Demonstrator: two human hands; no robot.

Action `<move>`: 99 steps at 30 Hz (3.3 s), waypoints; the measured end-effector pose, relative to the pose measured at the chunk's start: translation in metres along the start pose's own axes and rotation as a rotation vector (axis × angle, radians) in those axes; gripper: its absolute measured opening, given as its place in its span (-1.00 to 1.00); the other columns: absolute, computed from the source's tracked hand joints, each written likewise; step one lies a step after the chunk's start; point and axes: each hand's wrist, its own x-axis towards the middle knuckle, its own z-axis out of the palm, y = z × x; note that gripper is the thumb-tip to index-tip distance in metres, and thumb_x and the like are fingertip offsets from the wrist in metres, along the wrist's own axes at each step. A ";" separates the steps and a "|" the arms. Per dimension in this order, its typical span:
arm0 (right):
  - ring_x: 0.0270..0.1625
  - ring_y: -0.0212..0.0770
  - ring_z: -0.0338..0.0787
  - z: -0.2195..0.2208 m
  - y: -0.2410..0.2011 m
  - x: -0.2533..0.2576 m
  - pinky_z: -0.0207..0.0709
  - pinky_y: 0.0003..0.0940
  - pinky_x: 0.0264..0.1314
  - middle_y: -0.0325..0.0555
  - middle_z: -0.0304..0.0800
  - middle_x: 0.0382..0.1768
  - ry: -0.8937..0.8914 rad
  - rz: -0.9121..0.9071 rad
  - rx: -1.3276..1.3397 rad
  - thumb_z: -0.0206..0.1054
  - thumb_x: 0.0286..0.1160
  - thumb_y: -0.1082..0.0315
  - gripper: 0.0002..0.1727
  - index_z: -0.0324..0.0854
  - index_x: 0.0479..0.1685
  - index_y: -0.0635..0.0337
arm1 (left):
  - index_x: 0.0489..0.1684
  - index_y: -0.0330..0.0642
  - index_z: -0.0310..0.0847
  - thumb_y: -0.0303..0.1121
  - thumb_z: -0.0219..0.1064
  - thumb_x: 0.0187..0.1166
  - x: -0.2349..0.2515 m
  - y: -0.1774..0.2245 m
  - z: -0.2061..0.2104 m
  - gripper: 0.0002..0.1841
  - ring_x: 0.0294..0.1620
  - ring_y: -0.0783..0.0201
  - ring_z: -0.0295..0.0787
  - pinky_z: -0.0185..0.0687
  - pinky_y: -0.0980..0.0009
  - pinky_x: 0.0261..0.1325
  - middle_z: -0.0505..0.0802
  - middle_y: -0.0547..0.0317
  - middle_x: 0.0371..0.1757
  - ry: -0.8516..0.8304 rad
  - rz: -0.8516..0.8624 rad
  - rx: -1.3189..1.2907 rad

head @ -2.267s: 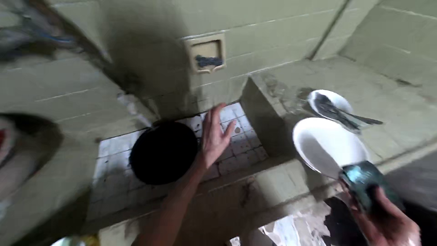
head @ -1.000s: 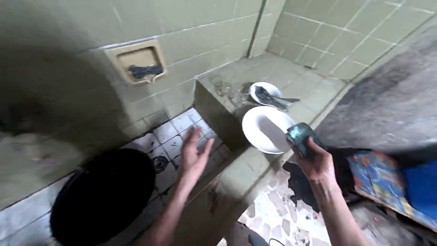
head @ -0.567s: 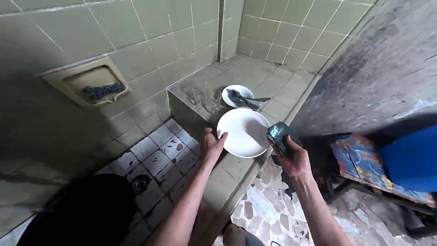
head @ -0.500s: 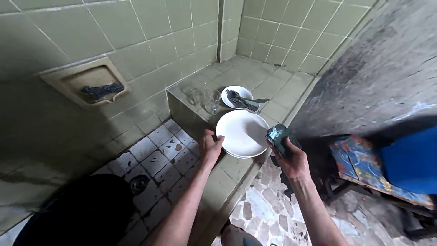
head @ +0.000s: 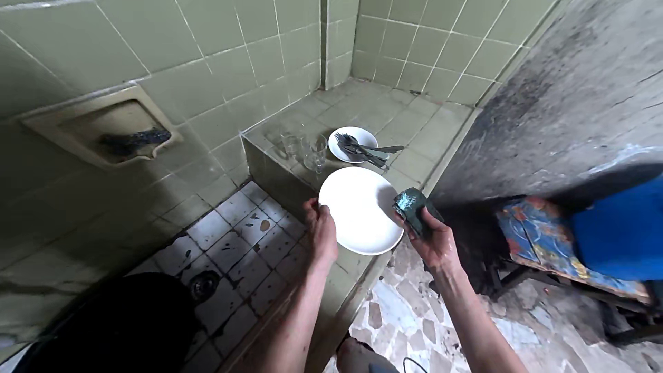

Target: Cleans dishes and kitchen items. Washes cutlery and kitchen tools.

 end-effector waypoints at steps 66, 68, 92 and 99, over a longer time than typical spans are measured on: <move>0.92 0.07 -0.01 0.140 0.324 -0.072 -0.35 0.16 0.94 0.19 0.12 0.83 -1.511 -0.780 -1.570 -0.07 0.82 0.11 -0.32 0.18 0.78 0.39 | 0.64 0.07 0.39 0.20 -0.27 0.85 -0.012 -0.057 -0.253 -0.37 0.26 0.37 0.75 0.71 0.25 0.26 0.79 0.26 0.32 0.220 0.082 -0.554; 0.90 -0.09 0.06 0.118 0.299 -0.087 -0.26 0.04 0.96 -0.01 0.23 0.82 -1.721 -0.679 -1.465 -0.07 0.84 0.18 -0.41 0.30 0.77 0.22 | 0.57 -0.01 0.40 0.19 -0.24 0.85 -0.012 -0.054 -0.265 -0.39 0.17 0.35 0.76 0.74 0.24 0.19 0.80 0.19 0.22 0.331 0.092 -0.564; 0.92 0.11 -0.06 0.147 0.324 -0.029 -0.35 0.22 0.92 0.19 0.04 0.86 -1.330 -0.802 -1.724 -0.07 0.84 0.09 -0.30 0.08 0.83 0.37 | 0.60 0.01 0.39 0.19 -0.23 0.84 -0.030 -0.052 -0.259 -0.38 0.22 0.23 0.79 0.76 0.12 0.22 0.80 0.12 0.29 0.312 0.041 -0.515; 0.89 -0.09 0.12 0.108 0.307 -0.046 -0.16 0.10 0.93 -0.05 0.25 0.81 -1.800 -0.708 -1.495 0.05 0.79 0.21 -0.42 0.32 0.77 0.14 | 0.66 -0.02 0.32 0.15 -0.17 0.85 -0.024 -0.052 -0.302 -0.40 0.34 0.22 0.71 0.68 0.07 0.34 0.73 0.10 0.39 0.495 0.084 -0.520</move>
